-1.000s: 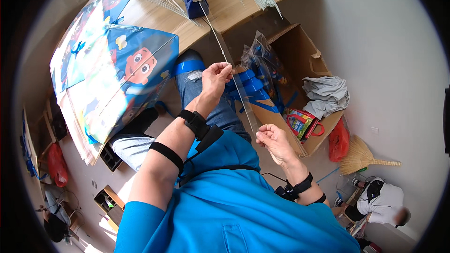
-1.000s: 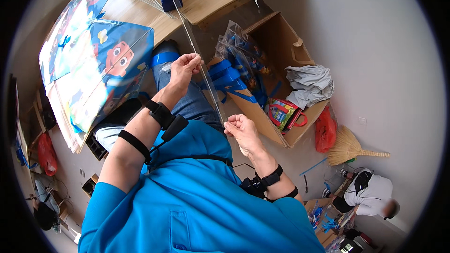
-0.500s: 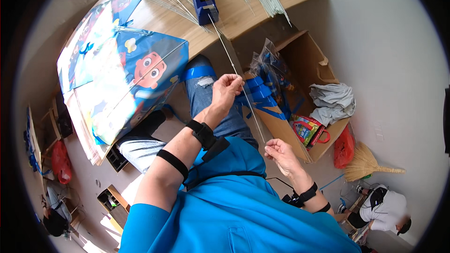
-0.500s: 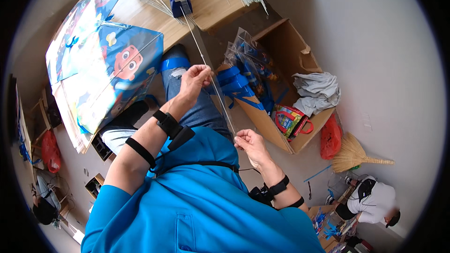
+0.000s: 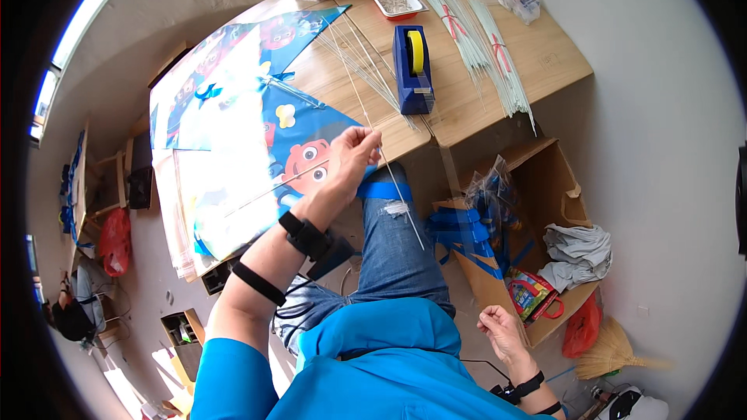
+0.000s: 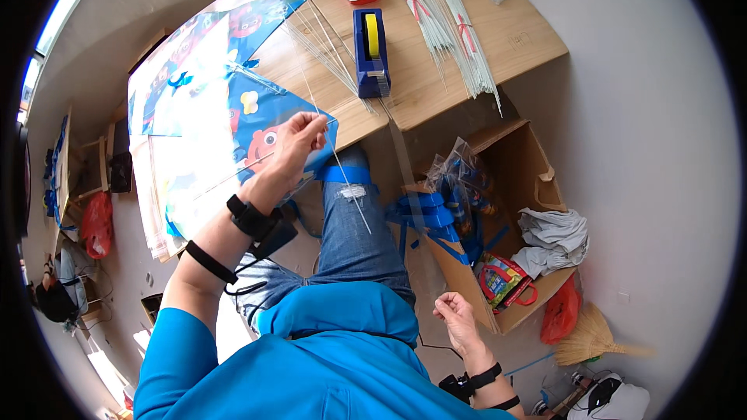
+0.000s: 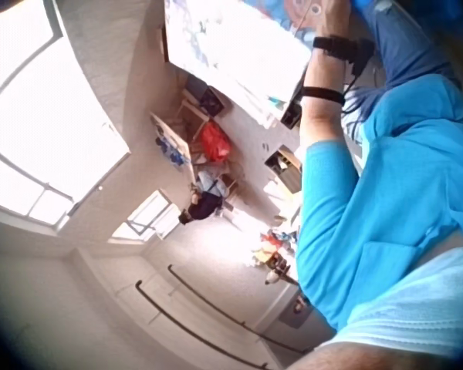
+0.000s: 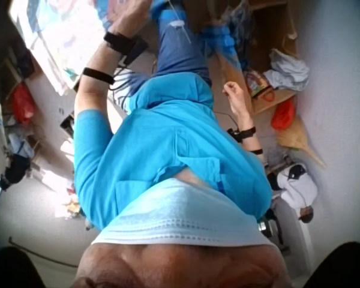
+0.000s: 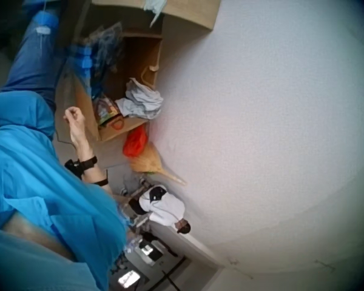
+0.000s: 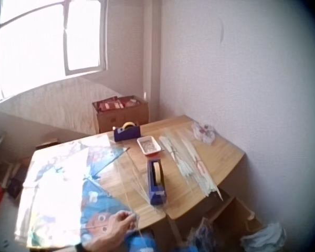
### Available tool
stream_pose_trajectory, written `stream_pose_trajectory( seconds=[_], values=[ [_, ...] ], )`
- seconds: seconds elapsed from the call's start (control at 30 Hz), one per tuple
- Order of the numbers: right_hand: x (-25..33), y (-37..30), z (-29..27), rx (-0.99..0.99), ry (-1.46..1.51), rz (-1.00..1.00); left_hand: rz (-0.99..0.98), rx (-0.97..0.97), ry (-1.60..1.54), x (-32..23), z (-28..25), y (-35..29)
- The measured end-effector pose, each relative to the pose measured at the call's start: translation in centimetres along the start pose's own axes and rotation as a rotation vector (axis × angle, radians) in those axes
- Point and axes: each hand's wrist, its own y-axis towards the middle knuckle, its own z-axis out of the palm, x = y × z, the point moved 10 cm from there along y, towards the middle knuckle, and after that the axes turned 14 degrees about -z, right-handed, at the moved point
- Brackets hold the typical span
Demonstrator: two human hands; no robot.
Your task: Insert a support rod into the sleeve of a plastic kite and tape it in place.
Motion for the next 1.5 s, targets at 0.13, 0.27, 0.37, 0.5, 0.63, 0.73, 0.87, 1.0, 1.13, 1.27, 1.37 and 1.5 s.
stream_pose_trajectory(
  seconds=[0.13, 0.27, 0.37, 0.5, 0.63, 0.73, 0.87, 1.0, 1.13, 1.27, 1.37, 1.5],
  values=[
    [-1.1, 0.1, 1.0, 0.004, 0.021, 0.033, 0.163, -0.118, 0.141, -8.0, -2.7, 9.7],
    [-0.8, -0.1, 1.5, -0.004, 0.002, 0.079, 0.504, -0.601, 0.616, -12.0, -6.8, 13.9],
    [-1.4, -0.3, 0.5, -0.062, -0.019, 0.123, 0.061, -0.145, 0.528, -5.3, 1.1, 13.6],
    [-2.9, 0.2, 0.9, 0.004, -0.060, 0.178, -0.092, 0.061, 0.214, 1.6, 6.7, 11.3],
    [-3.4, 0.6, 1.1, 0.017, -0.047, 0.180, -0.090, -0.025, 0.078, 2.2, 8.8, 11.7],
    [-3.3, 0.9, 1.5, 0.035, -0.038, 0.167, -0.090, -0.063, -0.103, 3.4, 8.4, 12.7],
    [-3.9, 1.3, 1.9, 0.055, -0.039, 0.175, -0.011, 0.027, -0.222, 3.6, 8.5, 13.4],
    [-4.7, 1.9, 1.5, 0.063, -0.092, 0.166, 0.002, 0.048, -0.268, 3.0, 8.8, 12.1],
    [-5.0, 2.3, 1.5, 0.079, -0.119, 0.172, 0.026, 0.002, -0.196, 3.1, 8.7, 12.2],
    [-5.0, 2.7, 1.6, 0.067, -0.124, 0.170, 0.001, -0.244, 0.081, 2.9, 7.3, 12.2],
    [-5.0, 2.4, 1.0, 0.035, -0.133, 0.149, -0.086, -0.385, 0.222, 4.4, 5.5, 11.6],
    [-3.6, 2.1, -0.4, 0.102, -0.131, 0.143, 0.413, -0.226, -0.061, -2.1, 5.0, 4.9]
  ],
)
